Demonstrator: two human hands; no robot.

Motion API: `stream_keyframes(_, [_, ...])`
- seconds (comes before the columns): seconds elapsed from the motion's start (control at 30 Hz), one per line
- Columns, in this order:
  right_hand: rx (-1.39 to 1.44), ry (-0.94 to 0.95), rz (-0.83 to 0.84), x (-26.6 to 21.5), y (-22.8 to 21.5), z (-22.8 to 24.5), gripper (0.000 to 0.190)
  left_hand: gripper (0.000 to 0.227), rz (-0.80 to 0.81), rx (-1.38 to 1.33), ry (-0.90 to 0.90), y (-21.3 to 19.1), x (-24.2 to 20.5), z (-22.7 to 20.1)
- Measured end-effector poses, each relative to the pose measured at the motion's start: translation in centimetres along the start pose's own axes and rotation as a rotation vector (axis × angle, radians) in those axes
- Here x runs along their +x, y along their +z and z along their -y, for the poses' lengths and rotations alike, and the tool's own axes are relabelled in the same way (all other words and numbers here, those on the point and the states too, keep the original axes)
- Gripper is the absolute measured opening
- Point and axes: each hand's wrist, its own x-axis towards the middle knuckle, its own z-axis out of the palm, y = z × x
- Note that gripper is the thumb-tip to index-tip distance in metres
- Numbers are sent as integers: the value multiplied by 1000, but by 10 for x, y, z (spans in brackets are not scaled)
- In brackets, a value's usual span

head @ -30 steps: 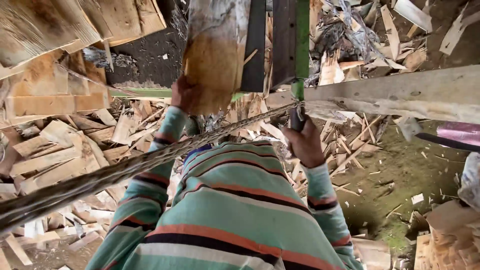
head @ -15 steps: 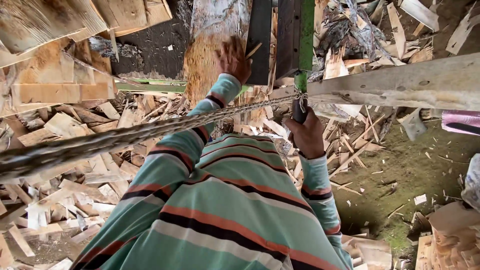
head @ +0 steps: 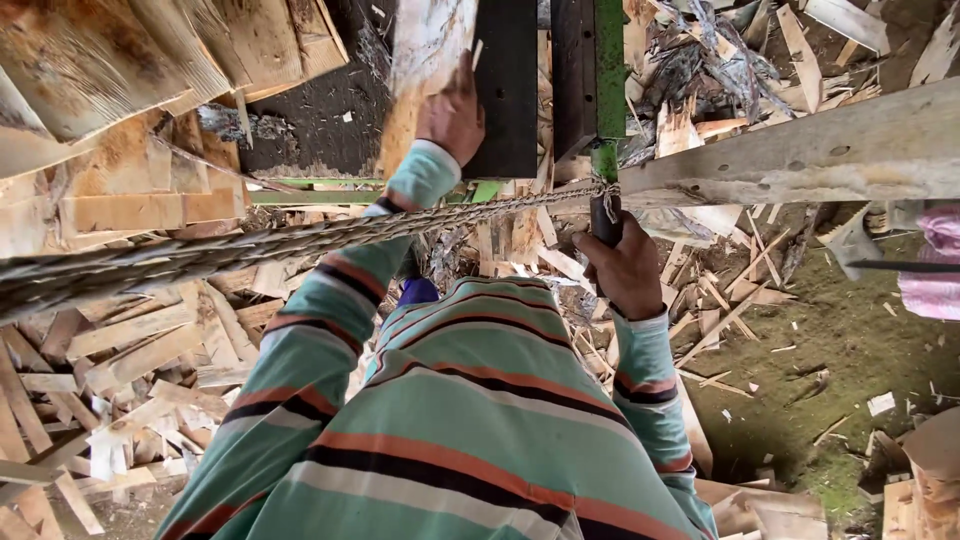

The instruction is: Manually cutting and trimming large sheets of wood bark using a lever-operated shear.

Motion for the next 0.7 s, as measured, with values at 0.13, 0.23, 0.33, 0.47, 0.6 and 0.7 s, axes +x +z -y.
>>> stream_keyframes(0.13, [-9, -15, 13, 0, -1, -1, 34, 68, -220, -503, -72, -55, -22, 28])
stream_keyframes(0.23, [2, -33, 10, -1, 1, 1, 35, 60, -440, -672, -81, -44, -31, 56])
stream_keyframes(0.33, [3, -37, -7, -3, 1, 3, 37, 52, -670, -981, 13, -6, -40, 66])
stream_keyframes(0.47, [94, -48, 22, -2, 2, 1, 40, 39, -758, -1674, 56, 65, -59, 61])
stream_keyframes(0.6, [174, -61, 64, 1, 3, -5, 42, 30, -701, -1778, -212, 145, -71, 62])
stream_keyframes(0.7, [168, -51, 65, 5, 1, -14, 40, 28, -692, -1804, -435, 79, -101, 65])
